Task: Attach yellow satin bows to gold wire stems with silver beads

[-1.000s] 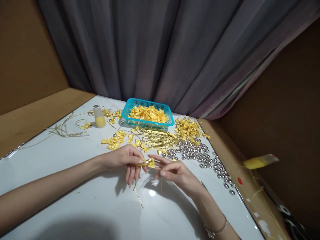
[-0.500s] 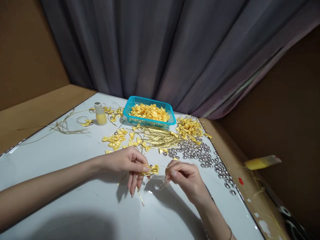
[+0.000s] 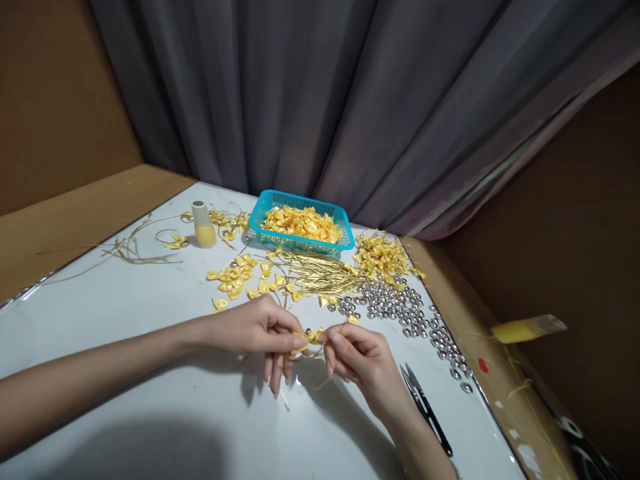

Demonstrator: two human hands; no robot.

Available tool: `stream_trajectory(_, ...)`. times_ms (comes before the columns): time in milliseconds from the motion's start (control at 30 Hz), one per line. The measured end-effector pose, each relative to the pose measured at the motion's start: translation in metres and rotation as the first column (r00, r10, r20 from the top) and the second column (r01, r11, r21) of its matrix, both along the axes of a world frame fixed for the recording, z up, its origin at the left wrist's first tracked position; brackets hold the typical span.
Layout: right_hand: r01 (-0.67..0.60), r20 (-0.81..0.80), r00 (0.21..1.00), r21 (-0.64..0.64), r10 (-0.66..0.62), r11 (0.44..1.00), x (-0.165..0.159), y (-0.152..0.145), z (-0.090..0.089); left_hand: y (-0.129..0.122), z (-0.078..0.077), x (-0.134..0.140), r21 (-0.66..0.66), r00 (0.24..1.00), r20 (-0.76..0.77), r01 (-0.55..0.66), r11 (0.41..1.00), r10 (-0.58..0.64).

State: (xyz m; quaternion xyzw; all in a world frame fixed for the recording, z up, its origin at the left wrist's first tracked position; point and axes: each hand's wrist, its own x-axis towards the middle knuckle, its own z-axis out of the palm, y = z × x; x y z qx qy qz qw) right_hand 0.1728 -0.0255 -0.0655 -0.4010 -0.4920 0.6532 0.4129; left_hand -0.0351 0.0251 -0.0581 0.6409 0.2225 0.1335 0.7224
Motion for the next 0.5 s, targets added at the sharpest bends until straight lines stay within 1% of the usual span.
stream_trajectory(100, -0.003, -0.009, 1.0, -0.046, 0.003, 0.999, -0.0024, -0.0022, 0.0031, -0.0033, 0.0014, 0.0012, 0.183, 1.0, 0.007, -0.006, 0.983, 0.005)
stream_trajectory(167, -0.001, -0.023, 1.0, -0.059, 0.0, 0.998, -0.0037, -0.0033, 0.0046, -0.0056, 0.0032, 0.0021, 0.319, 1.0, -0.007, -0.013, 0.948, 0.016)
stream_trajectory(233, -0.004, -0.041, 0.999, -0.067, 0.001, 0.998, -0.0048, -0.0045, 0.0054, -0.0077, 0.0049, 0.0029, 0.444, 0.999, -0.005, -0.035, 0.895, 0.041)
stream_trajectory(367, -0.021, -0.059, 0.998, -0.085, 0.016, 0.996, -0.0064, -0.0067, 0.0052, -0.0104, 0.0069, 0.0038, 0.658, 0.997, 0.001, -0.056, 0.751, 0.074)
stream_trajectory(433, -0.021, -0.063, 0.998, -0.091, 0.015, 0.996, -0.0072, -0.0071, 0.0048, -0.0108, 0.0071, 0.0039, 0.722, 0.998, -0.006, -0.043, 0.69, 0.069)
stream_trajectory(500, -0.007, -0.057, 0.998, -0.092, 0.001, 0.996, -0.0081, -0.0072, 0.0046, -0.011, 0.0071, 0.004, 0.75, 0.998, -0.004, -0.038, 0.66, 0.063)
